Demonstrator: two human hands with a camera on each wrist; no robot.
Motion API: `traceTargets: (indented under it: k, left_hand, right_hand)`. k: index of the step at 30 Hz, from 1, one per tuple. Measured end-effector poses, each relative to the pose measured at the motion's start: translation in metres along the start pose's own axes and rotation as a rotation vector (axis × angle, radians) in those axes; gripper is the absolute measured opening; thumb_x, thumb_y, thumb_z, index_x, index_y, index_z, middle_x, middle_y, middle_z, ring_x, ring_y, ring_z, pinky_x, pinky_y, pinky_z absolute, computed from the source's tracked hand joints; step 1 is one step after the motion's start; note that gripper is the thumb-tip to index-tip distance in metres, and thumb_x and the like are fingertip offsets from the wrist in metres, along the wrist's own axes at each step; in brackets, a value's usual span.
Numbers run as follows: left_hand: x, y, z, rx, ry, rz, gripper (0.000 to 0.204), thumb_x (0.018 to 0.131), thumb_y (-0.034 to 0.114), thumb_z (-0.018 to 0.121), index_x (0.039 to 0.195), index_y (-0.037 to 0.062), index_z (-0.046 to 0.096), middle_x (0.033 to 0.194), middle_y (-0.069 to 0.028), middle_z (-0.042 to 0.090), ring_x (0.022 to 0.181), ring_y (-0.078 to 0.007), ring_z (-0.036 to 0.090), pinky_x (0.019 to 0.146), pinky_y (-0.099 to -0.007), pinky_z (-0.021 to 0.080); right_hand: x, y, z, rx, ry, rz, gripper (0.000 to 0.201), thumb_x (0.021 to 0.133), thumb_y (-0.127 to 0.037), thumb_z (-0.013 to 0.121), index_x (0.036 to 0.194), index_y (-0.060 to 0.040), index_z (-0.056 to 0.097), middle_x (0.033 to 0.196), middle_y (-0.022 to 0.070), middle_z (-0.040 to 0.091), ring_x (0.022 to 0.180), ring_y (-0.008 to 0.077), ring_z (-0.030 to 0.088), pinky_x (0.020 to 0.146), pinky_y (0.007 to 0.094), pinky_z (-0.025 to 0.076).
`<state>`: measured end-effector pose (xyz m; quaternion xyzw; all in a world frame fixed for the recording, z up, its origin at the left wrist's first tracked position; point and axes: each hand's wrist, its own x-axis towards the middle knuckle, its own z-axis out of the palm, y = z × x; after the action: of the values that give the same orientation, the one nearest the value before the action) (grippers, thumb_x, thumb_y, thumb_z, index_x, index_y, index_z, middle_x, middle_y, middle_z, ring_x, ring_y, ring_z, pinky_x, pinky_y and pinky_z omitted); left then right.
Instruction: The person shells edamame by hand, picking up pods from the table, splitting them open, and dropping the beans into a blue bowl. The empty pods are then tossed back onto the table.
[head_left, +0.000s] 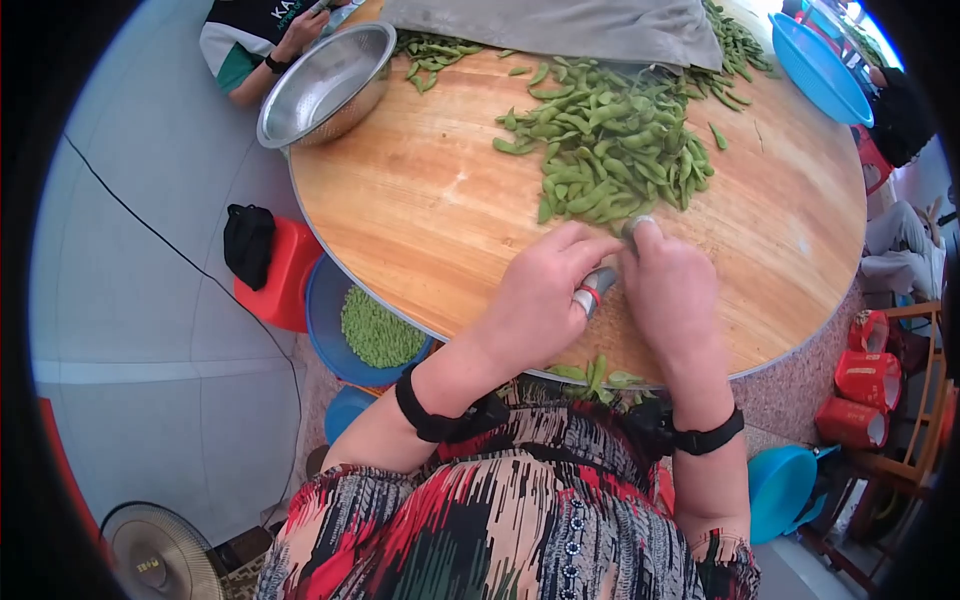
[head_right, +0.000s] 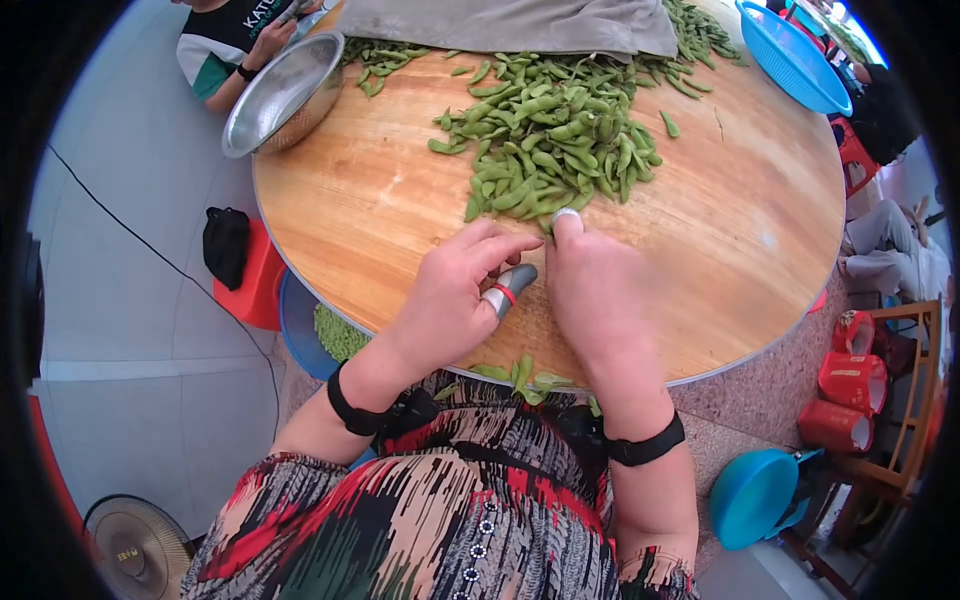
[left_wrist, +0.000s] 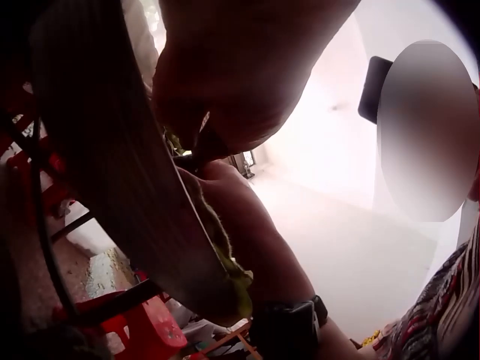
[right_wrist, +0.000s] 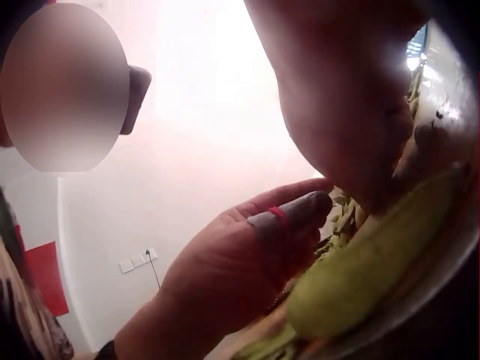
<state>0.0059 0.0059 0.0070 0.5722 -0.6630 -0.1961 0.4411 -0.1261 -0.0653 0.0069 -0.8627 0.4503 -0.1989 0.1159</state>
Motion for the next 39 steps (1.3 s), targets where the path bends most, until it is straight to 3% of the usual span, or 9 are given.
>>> traceTargets:
  k: [2, 5, 7, 10, 12, 14, 17, 30, 39]
  left_hand:
    - [-0.001, 0.001, -0.002, 0.043, -0.028, -0.052, 0.031, 0.071, -0.003, 0.062, 0.102, 0.0011, 0.06, 0.086, -0.0146, 0.055, 0.074, -0.0258, 0.057, 0.062, -0.0309, 0.048]
    - [-0.006, -0.003, 0.003, 0.129, 0.065, 0.135, 0.032, 0.069, -0.001, 0.064, 0.101, 0.002, 0.06, 0.086, -0.0135, 0.056, 0.076, -0.0248, 0.057, 0.063, -0.0305, 0.048]
    - [-0.01, -0.007, 0.004, 0.108, 0.057, 0.197, 0.031, 0.069, 0.0, 0.064, 0.1, 0.0016, 0.06, 0.086, -0.0137, 0.056, 0.078, -0.0281, 0.056, 0.067, -0.0327, 0.047]
    - [-0.01, -0.005, 0.001, -0.023, 0.027, 0.187, 0.025, 0.072, 0.002, 0.063, 0.097, 0.0017, 0.06, 0.083, -0.0109, 0.058, 0.077, -0.0267, 0.057, 0.07, -0.0321, 0.047]
    - [-0.01, -0.004, 0.0, -0.121, 0.009, 0.106, 0.021, 0.076, 0.004, 0.064, 0.096, 0.0022, 0.06, 0.081, -0.0079, 0.06, 0.075, -0.0219, 0.058, 0.068, -0.0295, 0.047]
    - [-0.013, -0.004, 0.006, -0.775, 0.072, -0.307, 0.013, 0.082, 0.007, 0.062, 0.094, 0.0025, 0.061, 0.082, -0.003, 0.062, 0.077, -0.0108, 0.057, 0.07, -0.0229, 0.045]
    - [-0.014, -0.005, 0.013, -1.01, 0.102, -0.342, 0.012, 0.084, 0.008, 0.06, 0.094, 0.0018, 0.06, 0.083, 0.0001, 0.061, 0.078, -0.0064, 0.054, 0.069, -0.0211, 0.044]
    - [-0.011, -0.006, 0.015, -1.173, 0.053, -0.424, 0.012, 0.084, 0.01, 0.061, 0.093, 0.0035, 0.057, 0.086, -0.0008, 0.058, 0.077, -0.0072, 0.053, 0.069, -0.0208, 0.043]
    - [-0.011, -0.013, 0.006, -1.434, -0.23, -0.391, 0.014, 0.085, 0.014, 0.06, 0.094, 0.0038, 0.056, 0.086, 0.0009, 0.054, 0.085, -0.0073, 0.051, 0.077, -0.0207, 0.04]
  right_hand:
    - [-0.002, 0.002, 0.002, -0.055, -0.026, 0.024, 0.015, 0.078, -0.015, 0.062, 0.08, -0.0016, 0.055, 0.068, 0.0196, 0.059, 0.065, 0.0344, 0.06, 0.056, 0.0408, 0.045]
    - [-0.016, 0.01, -0.003, 0.446, 0.05, 0.063, 0.013, 0.08, -0.014, 0.059, 0.08, -0.0008, 0.057, 0.063, 0.0127, 0.059, 0.058, 0.0246, 0.059, 0.051, 0.0335, 0.043]
    - [-0.022, 0.007, -0.022, 0.952, -0.318, 0.385, 0.013, 0.084, -0.014, 0.056, 0.082, -0.0015, 0.058, 0.059, 0.0004, 0.052, 0.053, 0.01, 0.049, 0.048, 0.024, 0.036]
    - [-0.032, 0.004, -0.03, 1.132, -0.289, 0.42, 0.017, 0.09, -0.019, 0.051, 0.085, -0.0033, 0.058, 0.061, -0.0063, 0.044, 0.053, 0.0025, 0.038, 0.046, 0.0186, 0.029]
    - [-0.033, 0.005, -0.032, 1.202, -0.234, 0.433, 0.02, 0.091, -0.021, 0.049, 0.085, -0.0041, 0.056, 0.061, -0.006, 0.044, 0.053, 0.0024, 0.037, 0.046, 0.0185, 0.028]
    - [-0.037, 0.002, -0.032, 1.273, -0.183, 0.456, 0.023, 0.093, -0.024, 0.046, 0.085, -0.0048, 0.055, 0.061, -0.0058, 0.043, 0.052, 0.0024, 0.036, 0.046, 0.0184, 0.028]
    - [-0.043, -0.002, -0.029, 1.407, -0.471, 0.391, 0.027, 0.095, -0.025, 0.042, 0.078, -0.0053, 0.048, 0.062, -0.004, 0.043, 0.052, 0.0031, 0.034, 0.047, 0.0185, 0.027]
    - [-0.039, -0.006, -0.023, 1.358, -0.416, 0.439, 0.016, 0.093, -0.013, 0.043, 0.081, -0.0052, 0.051, 0.06, -0.0059, 0.042, 0.048, 0.0007, 0.03, 0.042, 0.017, 0.022]
    - [-0.04, 0.004, -0.023, 2.024, -0.709, 0.657, 0.011, 0.093, -0.013, 0.045, 0.093, -0.0051, 0.053, 0.061, -0.003, 0.049, 0.044, 0.0009, 0.032, 0.038, 0.0153, 0.024]
